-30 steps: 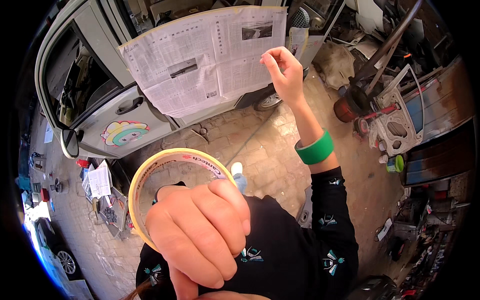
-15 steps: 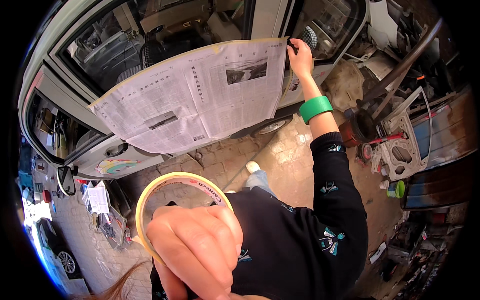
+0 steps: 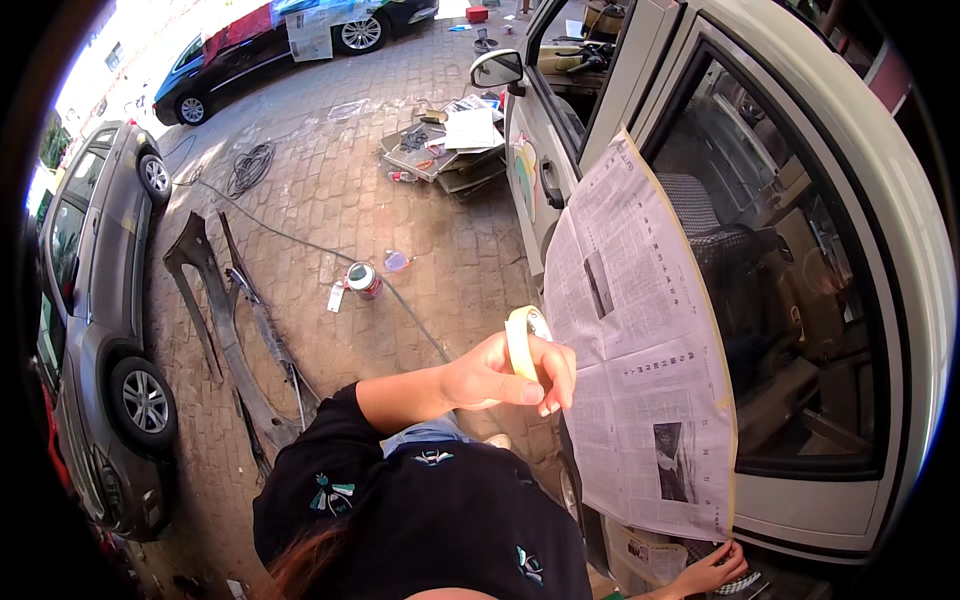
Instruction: The person retrieves a newspaper from a small white van and walks to a black car covered with a blue tarp. They unfold the newspaper and tape it to the side of the car using masking tape, smoothing it down to secure it in place.
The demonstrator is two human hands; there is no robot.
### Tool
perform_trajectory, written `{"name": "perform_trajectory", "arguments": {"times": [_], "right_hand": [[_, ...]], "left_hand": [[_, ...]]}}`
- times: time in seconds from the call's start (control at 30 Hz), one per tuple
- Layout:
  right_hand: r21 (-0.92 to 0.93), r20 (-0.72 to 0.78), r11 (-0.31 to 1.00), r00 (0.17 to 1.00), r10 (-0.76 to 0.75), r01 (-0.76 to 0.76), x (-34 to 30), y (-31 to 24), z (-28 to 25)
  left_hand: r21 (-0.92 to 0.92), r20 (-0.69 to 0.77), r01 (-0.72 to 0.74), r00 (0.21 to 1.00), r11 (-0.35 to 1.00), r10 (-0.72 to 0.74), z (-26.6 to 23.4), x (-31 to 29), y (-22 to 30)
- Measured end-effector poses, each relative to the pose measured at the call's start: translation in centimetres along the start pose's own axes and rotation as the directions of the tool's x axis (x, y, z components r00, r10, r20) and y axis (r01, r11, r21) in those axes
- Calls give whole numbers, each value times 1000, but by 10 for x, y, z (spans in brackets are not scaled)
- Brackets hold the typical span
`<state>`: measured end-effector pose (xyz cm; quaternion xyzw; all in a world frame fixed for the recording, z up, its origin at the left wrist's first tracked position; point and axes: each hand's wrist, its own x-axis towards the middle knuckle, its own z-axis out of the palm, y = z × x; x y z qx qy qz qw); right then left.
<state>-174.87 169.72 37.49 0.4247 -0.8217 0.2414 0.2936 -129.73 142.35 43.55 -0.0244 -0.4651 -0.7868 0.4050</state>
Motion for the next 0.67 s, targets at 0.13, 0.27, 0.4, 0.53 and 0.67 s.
{"name": "perform_trajectory", "arguments": {"times": [0.13,0.27,0.4,0.53,0.67], "right_hand": [[-197,134,980,991,3,24,14,-10,-19],[-131,-7,980,988,-154,152,15,-4,-1],[-55,-41,988,988,-150,148,15,-14,0],[-76,13,979,982,-188,188,19,-10,-6],[-26,85,990,987,-136,138,16,-18,-16]], "left_hand": [[24,-299,12,954,1000,-4,-13,-33,-31],[12,-462,57,886,998,-45,-10,-51,-45],[23,-465,91,883,996,-70,-9,-54,-44],[36,-471,95,880,995,-67,-5,-65,-40],[36,-482,95,874,995,-66,-8,-84,-41]]}}
